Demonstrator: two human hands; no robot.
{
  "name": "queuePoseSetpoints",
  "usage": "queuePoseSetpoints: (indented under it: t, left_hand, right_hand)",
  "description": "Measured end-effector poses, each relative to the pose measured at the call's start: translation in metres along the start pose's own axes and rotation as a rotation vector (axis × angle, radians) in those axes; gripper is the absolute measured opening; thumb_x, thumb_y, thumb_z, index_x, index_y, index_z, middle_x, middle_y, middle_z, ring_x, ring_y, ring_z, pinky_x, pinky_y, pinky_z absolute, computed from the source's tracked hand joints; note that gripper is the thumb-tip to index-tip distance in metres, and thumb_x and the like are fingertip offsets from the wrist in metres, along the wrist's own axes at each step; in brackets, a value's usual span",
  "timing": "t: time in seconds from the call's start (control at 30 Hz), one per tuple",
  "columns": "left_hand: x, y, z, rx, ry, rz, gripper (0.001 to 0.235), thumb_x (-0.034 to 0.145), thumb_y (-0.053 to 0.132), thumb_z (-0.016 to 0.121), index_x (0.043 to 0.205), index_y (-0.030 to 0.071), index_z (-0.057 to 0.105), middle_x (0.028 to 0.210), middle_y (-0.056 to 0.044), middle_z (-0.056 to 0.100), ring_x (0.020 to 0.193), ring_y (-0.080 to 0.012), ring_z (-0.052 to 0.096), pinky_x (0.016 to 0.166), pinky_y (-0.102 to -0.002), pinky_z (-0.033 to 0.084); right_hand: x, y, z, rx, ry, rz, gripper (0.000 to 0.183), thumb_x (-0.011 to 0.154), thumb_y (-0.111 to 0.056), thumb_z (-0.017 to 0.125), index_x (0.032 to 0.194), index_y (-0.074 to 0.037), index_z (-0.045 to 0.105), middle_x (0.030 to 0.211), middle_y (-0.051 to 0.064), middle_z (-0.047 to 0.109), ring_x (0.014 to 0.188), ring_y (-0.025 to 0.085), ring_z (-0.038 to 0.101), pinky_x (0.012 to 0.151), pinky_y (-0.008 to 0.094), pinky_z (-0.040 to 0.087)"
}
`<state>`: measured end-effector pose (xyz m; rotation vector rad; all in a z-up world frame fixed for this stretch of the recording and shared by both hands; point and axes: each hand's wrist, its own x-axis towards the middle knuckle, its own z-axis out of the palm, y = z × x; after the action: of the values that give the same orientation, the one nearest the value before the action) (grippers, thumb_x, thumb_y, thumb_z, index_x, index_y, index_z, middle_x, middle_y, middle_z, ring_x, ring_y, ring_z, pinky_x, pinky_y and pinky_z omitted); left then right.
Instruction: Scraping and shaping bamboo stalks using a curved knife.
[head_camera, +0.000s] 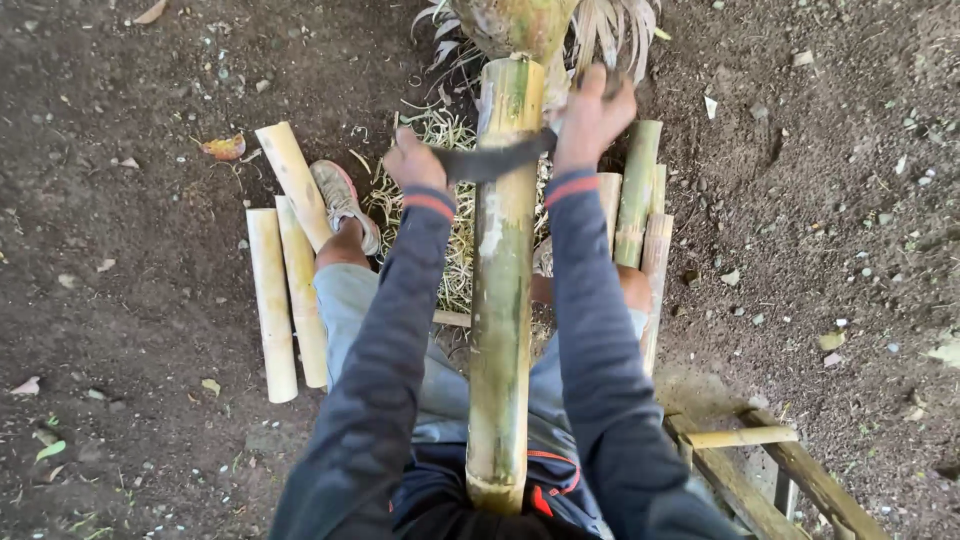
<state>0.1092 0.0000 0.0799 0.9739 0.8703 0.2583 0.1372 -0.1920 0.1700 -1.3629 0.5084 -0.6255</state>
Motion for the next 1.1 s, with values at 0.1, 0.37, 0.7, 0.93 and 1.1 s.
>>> queuePoseSetpoints:
  t: [0.1, 0.37, 0.7, 0.93, 1.1]
  left_hand:
    - [0.008, 0.026, 0.027, 0.130, -0.029, -0.116, 0.038, 0.093, 0.036, 0.050, 0.080, 0.001, 0.048, 0.066, -0.009, 0.055, 0.047, -0.0273, 0.060, 0.033, -0.043, 0.045]
    - [-0.002, -0.014, -0.018, 0.085, -0.065, -0.190, 0.040, 0.097, 0.038, 0.055, 0.093, -0.001, 0.048, 0.085, -0.014, 0.053, 0.056, -0.0238, 0.059, 0.037, -0.041, 0.046]
    - [0.008, 0.021, 0.019, 0.174, -0.023, -0.172, 0.042, 0.097, 0.040, 0.052, 0.098, -0.001, 0.053, 0.083, -0.012, 0.058, 0.052, -0.0229, 0.060, 0.037, -0.040, 0.047]
    - [0.030, -0.030, 0.003, 0.021, -0.047, -0.160, 0.041, 0.097, 0.040, 0.057, 0.103, 0.001, 0.046, 0.082, -0.009, 0.050, 0.054, -0.0218, 0.057, 0.040, -0.041, 0.050]
    - [0.053, -0.031, 0.019, -0.002, -0.098, -0.161, 0.041, 0.097, 0.039, 0.059, 0.111, 0.004, 0.044, 0.088, -0.011, 0.054, 0.062, -0.0247, 0.061, 0.042, -0.042, 0.052]
  right_hand:
    - [0.023, 0.003, 0.020, -0.063, 0.109, -0.039, 0.024, 0.101, -0.018, 0.061, 0.107, 0.004, 0.052, 0.081, 0.011, 0.058, 0.049, 0.016, 0.057, 0.040, 0.031, 0.054]
    - [-0.040, -0.053, 0.006, -0.063, 0.032, -0.048, 0.024, 0.097, -0.017, 0.058, 0.110, 0.002, 0.051, 0.075, 0.011, 0.055, 0.045, 0.017, 0.054, 0.036, 0.036, 0.049]
    - [-0.004, -0.024, 0.019, -0.047, 0.058, -0.043, 0.022, 0.097, -0.017, 0.060, 0.107, 0.002, 0.054, 0.074, 0.010, 0.060, 0.045, 0.016, 0.055, 0.040, 0.033, 0.051]
    - [-0.030, -0.041, 0.012, -0.005, 0.143, -0.057, 0.026, 0.095, -0.016, 0.059, 0.114, 0.000, 0.051, 0.076, 0.007, 0.057, 0.044, 0.015, 0.051, 0.034, 0.033, 0.047]
    - [-0.004, -0.012, 0.014, -0.059, 0.148, -0.052, 0.026, 0.100, -0.015, 0.059, 0.108, 0.009, 0.053, 0.078, 0.011, 0.059, 0.046, 0.019, 0.054, 0.037, 0.035, 0.049]
